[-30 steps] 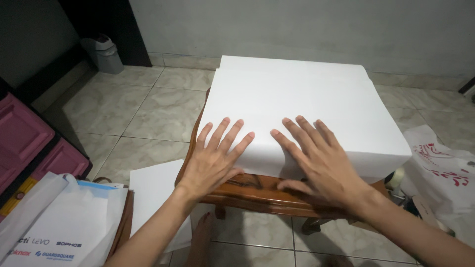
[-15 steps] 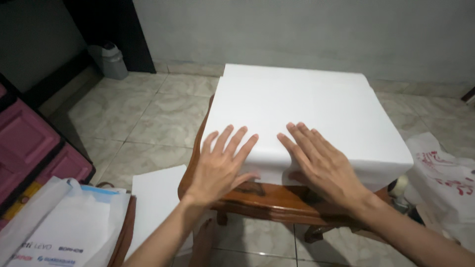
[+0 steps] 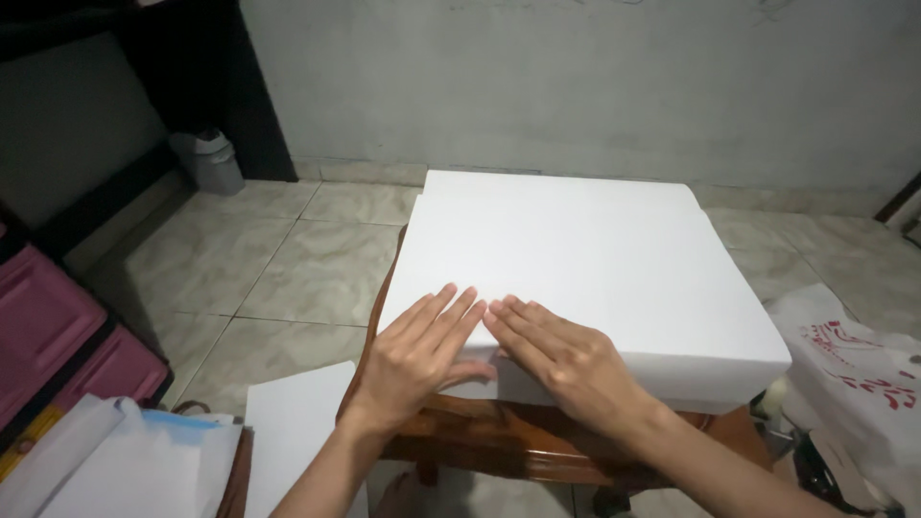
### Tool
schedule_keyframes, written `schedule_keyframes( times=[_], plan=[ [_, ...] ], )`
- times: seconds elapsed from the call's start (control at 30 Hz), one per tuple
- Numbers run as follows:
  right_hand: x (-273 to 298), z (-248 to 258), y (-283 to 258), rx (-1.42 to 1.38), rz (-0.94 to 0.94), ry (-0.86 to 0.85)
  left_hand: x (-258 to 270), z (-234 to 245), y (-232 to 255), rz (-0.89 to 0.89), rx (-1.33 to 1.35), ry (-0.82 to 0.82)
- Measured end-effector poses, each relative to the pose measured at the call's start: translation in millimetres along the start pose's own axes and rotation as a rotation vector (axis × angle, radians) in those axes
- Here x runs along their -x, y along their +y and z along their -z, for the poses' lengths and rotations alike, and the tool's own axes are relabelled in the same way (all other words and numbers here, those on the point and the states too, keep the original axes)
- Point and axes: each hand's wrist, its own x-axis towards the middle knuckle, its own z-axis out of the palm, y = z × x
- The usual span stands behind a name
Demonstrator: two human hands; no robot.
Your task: The person wraps a rectangular cardboard box with white paper on a wooden stool. They fold the paper around the box, smooth the edges, and secure the seams with clear adhesive tape using a handheld dispenser.
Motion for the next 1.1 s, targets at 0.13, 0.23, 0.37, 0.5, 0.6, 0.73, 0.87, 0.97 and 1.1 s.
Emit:
schedule_keyframes(
  times=[0.13,0.23,0.37,0.5,0.6,0.73,0.87,0.97,1.1],
  plan=[
    [12,4,16,-0.014,0.027,0.005,0,-2,-17,-0.061,0.07,0.082],
    [28,16,31,-0.037,0.016,0.046,4,5,-28,-0.072,0.078,0.089],
    [42,32,43,-0.074,-0.009,0.034,7,18,-33,-0.018,0.128,0.129],
    [44,45,50,-0.098,0.029,0.008,8,23,-34,-0.006,0.164,0.146],
    [39,46,50,-0.115,0.031,0.012,7,20,-33,0.021,0.186,0.154],
    [24,28,37,-0.102,0.03,-0.002,5,24,-31,0.064,0.213,0.128],
    [-18,-5,0,-0.125,0.078,0.088,3,31,-28,0.111,0.242,0.128],
    [-49,-10,-25,-0.18,0.071,0.131,1,36,-25,0.223,0.325,0.079],
    [-75,-4,-43,-0.272,0.002,0.21,-1,42,-28,0.329,0.421,-0.028]
  ],
)
